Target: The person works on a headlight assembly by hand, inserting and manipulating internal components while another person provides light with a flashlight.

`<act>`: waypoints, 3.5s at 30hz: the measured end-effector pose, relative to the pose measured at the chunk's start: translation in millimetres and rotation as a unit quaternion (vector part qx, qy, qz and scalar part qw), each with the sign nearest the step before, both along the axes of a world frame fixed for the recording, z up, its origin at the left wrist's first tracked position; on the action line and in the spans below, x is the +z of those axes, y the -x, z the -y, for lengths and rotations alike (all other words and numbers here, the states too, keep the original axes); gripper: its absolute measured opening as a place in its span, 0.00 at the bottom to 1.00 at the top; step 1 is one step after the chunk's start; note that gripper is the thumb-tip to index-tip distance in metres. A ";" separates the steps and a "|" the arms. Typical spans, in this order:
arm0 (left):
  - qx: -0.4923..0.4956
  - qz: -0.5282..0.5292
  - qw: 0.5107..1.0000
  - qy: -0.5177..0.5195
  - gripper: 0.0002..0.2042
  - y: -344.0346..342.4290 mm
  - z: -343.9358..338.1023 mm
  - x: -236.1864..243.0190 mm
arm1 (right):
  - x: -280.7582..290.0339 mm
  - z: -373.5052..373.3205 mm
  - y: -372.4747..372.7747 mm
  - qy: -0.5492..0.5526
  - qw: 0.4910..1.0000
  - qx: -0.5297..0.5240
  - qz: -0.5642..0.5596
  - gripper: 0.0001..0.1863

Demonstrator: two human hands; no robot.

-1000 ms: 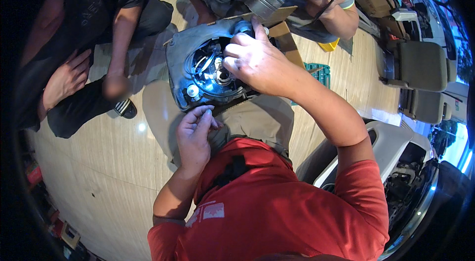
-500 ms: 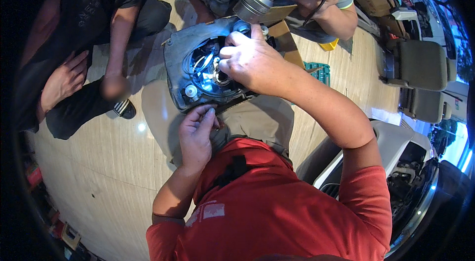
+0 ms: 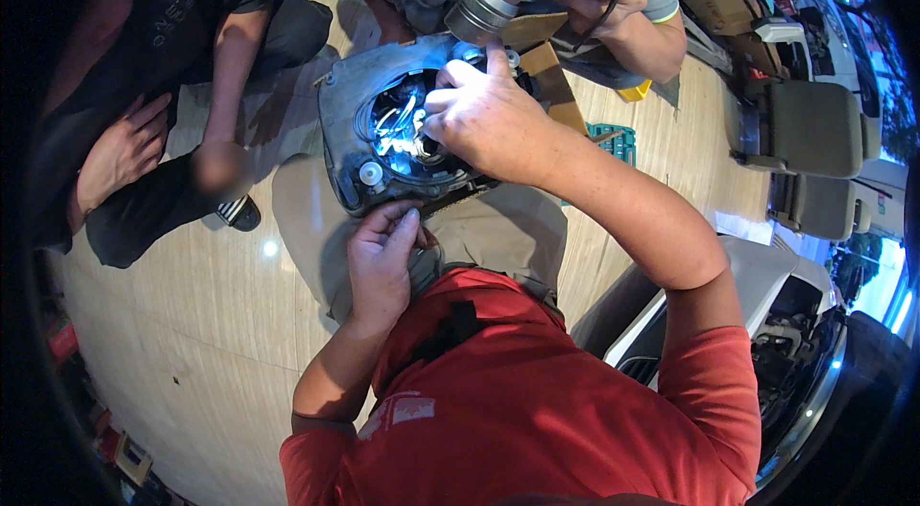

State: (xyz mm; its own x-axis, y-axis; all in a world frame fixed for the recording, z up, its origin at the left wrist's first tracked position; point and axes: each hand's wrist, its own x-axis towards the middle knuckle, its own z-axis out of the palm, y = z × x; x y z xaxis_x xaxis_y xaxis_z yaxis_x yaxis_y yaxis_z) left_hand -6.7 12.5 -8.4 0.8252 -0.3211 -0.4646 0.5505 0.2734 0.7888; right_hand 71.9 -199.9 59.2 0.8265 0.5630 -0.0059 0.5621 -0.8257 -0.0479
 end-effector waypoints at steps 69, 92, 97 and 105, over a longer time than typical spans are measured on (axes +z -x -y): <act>-0.447 0.610 0.463 -0.462 0.15 -119.9 25.5 121.4 | -15.0 57.8 123.7 -0.350 0.921 -0.171 0.005 0.18; -0.466 0.541 0.500 -0.490 0.29 -107.2 9.6 114.0 | 30.8 18.5 39.0 -0.037 0.977 -0.057 -0.204 0.37; -0.449 0.553 0.497 -0.496 0.29 -105.7 8.2 107.0 | 33.9 14.0 36.9 -0.023 0.971 -0.068 -0.228 0.36; -0.452 0.550 0.503 -0.490 0.25 -102.1 9.0 101.5 | 30.6 15.3 35.8 -0.036 0.970 -0.063 -0.231 0.35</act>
